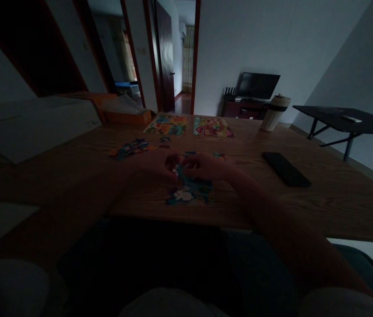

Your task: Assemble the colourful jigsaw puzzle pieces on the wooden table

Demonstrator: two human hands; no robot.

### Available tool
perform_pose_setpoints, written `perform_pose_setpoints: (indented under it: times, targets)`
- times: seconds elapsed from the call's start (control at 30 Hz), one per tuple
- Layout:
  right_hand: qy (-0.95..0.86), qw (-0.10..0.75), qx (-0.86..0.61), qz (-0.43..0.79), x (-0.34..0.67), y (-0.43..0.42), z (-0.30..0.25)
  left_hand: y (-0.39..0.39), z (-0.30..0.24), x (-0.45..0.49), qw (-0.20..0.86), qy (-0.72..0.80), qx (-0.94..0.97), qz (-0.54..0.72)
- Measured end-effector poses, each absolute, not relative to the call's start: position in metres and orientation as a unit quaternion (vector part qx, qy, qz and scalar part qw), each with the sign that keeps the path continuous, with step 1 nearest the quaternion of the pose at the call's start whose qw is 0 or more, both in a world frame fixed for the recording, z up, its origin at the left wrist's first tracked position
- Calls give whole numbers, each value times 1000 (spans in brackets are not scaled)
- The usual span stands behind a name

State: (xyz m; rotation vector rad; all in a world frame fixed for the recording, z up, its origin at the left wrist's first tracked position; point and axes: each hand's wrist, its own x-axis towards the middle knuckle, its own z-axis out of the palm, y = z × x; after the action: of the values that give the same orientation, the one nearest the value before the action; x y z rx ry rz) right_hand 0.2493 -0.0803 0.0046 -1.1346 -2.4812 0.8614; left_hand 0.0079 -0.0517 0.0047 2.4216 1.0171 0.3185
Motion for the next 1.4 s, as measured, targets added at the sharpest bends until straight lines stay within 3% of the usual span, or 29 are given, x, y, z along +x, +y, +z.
perform_pose_setpoints:
  times: [0.17, 0.67, 1.4]
  targets:
    - [-844, 138, -443, 271, 249, -78, 0, -50, 5, 5, 269, 367, 884, 109]
    - [-904, 112, -336, 241, 235, -83, -7, -44, 12, 4, 301, 326, 895, -42]
    - [-915, 103, -314, 230, 239, -75, -12, -58, 21, 7, 243, 317, 915, -59]
